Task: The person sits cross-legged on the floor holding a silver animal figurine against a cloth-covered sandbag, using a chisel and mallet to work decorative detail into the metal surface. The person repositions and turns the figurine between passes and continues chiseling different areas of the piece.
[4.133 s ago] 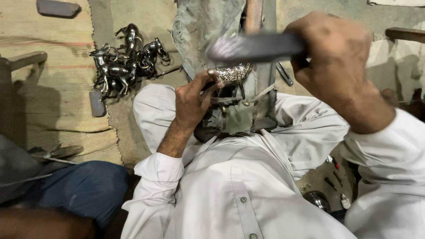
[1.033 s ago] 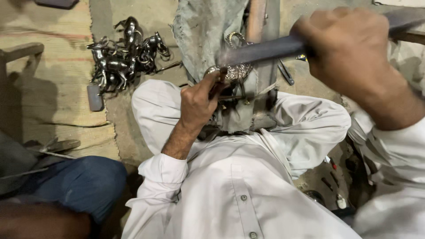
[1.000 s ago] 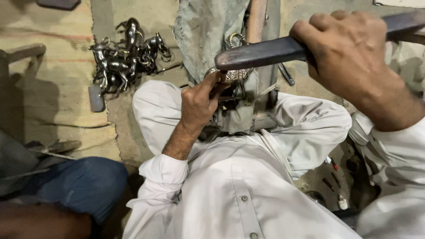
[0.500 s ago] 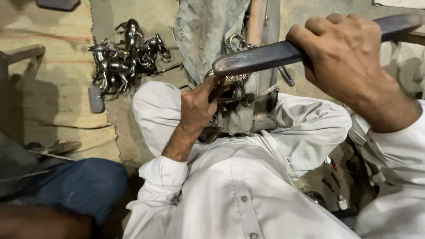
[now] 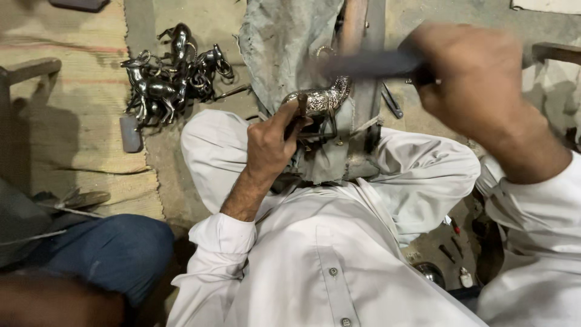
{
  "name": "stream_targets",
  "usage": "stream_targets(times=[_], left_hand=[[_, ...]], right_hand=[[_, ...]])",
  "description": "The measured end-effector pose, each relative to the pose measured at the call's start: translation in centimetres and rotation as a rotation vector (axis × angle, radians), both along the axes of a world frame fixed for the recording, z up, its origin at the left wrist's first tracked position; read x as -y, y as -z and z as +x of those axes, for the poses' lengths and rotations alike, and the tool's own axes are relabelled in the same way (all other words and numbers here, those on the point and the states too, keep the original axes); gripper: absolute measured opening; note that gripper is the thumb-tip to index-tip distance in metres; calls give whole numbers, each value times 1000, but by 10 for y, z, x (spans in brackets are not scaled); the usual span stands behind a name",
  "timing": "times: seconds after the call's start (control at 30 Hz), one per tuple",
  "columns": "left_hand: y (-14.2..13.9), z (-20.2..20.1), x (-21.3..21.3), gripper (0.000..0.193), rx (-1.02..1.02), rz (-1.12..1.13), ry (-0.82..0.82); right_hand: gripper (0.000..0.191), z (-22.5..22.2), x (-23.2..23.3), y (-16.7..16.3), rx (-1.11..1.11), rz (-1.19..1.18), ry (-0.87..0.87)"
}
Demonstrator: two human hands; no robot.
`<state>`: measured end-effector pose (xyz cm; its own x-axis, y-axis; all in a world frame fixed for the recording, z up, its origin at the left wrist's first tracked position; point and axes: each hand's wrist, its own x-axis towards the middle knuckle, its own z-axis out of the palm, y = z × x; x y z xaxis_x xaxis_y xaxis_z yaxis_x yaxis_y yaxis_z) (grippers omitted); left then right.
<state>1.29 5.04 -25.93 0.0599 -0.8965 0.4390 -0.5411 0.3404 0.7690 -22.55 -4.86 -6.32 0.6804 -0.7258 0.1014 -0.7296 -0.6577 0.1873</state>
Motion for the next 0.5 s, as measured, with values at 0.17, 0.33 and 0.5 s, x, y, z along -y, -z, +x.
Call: stream_targets(times=[0.17, 0.33, 0.5], left_hand=[[-11, 2, -1, 35, -167, 38, -68], [-17, 6, 0, 32, -367, 73, -65], [-13, 2, 11, 38, -116, -65, -3]], right_hand=[[23, -4, 0, -2, -56, -45, -60], [32, -15, 7, 8, 11, 265, 101], [36, -20, 4, 22, 16, 107, -14]])
